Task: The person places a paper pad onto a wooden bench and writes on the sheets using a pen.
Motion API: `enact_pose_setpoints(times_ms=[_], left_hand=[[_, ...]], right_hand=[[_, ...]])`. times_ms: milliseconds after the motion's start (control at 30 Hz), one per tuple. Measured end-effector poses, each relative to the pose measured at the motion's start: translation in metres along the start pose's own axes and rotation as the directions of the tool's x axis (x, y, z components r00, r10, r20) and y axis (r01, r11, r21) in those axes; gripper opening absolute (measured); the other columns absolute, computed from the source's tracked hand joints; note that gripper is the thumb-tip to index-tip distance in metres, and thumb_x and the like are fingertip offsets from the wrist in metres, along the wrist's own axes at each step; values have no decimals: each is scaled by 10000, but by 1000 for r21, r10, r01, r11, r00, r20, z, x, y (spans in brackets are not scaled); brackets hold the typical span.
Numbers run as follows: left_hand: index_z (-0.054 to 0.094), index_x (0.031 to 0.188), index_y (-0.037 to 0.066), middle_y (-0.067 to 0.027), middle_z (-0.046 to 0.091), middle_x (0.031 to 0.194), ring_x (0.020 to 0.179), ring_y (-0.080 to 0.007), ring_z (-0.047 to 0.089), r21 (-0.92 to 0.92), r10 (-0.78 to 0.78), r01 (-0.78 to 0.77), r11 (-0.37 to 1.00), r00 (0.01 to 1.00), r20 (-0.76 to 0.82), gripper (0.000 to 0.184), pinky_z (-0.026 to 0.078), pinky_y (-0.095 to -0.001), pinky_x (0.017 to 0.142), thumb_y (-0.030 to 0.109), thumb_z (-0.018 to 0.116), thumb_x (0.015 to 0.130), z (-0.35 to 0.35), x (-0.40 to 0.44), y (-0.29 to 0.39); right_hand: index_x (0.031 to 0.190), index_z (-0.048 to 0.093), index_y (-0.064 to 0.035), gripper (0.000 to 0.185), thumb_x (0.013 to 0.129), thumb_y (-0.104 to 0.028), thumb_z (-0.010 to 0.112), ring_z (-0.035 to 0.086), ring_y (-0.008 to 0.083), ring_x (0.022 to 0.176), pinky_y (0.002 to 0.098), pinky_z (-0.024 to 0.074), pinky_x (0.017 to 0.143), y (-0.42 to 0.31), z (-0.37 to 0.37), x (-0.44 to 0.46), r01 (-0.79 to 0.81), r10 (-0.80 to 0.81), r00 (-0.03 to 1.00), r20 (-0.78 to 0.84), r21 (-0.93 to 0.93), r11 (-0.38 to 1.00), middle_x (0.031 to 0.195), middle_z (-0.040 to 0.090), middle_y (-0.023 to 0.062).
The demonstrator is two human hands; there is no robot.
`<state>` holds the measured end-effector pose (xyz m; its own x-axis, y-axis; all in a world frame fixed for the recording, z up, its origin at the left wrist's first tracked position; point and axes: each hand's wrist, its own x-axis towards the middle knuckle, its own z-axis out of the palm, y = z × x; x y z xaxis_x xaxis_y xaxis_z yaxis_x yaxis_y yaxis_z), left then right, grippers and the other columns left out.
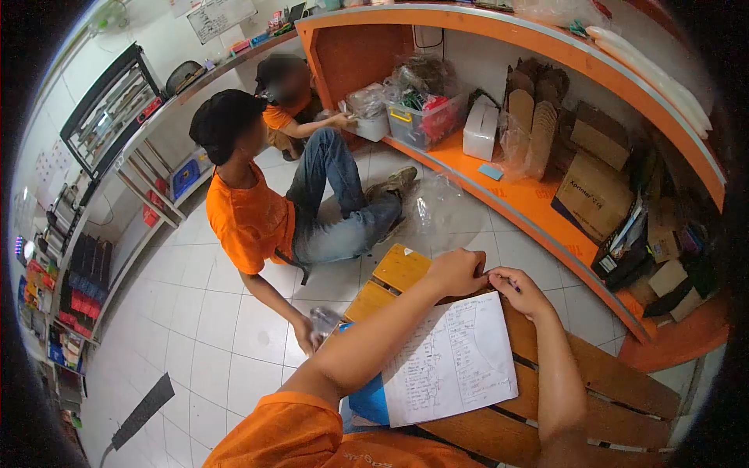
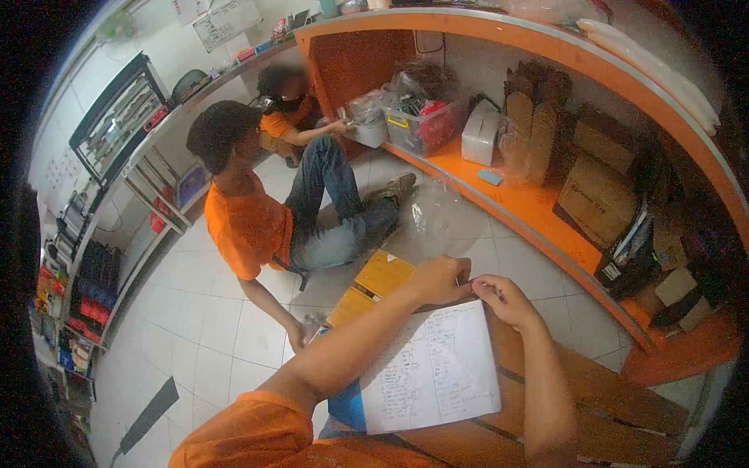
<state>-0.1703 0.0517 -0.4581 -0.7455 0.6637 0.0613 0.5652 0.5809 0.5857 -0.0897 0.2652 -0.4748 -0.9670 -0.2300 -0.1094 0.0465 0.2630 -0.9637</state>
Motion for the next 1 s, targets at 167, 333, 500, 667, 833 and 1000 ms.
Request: enact_pose_setpoints(times_ms=[167,333,500,667,833,1000], left_hand=[[719,936,80,-178,759,910,887,-405,733,4,-14,14,1000,1000,19,338,559,-519,762,409,765,870,0,-1,1],[731,941,80,-178,761,909,889,-407,736,9,-8,8,1000,1000,5,345,565,-517,764,416,763,870,0,-2,1],[730,925,78,-177,760,900,880,-411,734,-3,14,-14,1000,1000,-23,341,566,-517,754,411,765,866,3,-1,-2],[725,935,76,-178,758,906,883,-417,730,5,6,-6,1000,1000,-7,332,563,-525,760,400,760,870,3,-1,-2],[721,958,73,-175,758,919,891,-417,730,28,26,-26,999,1000,-4,343,564,-526,780,407,743,881,3,-1,-2],[728,954,78,-180,755,908,888,-410,734,19,4,-4,1000,1000,19,347,567,-517,779,418,738,881,-3,-4,4]], right_hand=[[1208,718,7,319,1087,-276,635,621,120,1001,295,495,906,-3,2,0,14,-14,1000,1,-12,1000,1064,733,36],[1183,717,11,343,1089,-308,631,617,125,974,294,494,885,-9,2,-3,-9,8,1000,-14,-43,999,1037,727,34],[1183,716,11,367,1089,-334,632,608,120,944,289,490,859,3,-1,1,25,-24,1000,9,-76,997,1021,722,27],[1189,717,5,360,1092,-329,628,602,106,930,276,484,843,2,0,1,22,-21,999,30,-50,998,1015,717,16],[1184,719,1,337,1092,-309,628,591,98,929,267,476,841,0,3,-1,54,-54,998,25,-2,999,1005,709,6],[1183,715,6,312,1088,-278,626,586,97,927,268,472,839,9,0,3,64,-63,998,8,-77,995,1001,704,0]])
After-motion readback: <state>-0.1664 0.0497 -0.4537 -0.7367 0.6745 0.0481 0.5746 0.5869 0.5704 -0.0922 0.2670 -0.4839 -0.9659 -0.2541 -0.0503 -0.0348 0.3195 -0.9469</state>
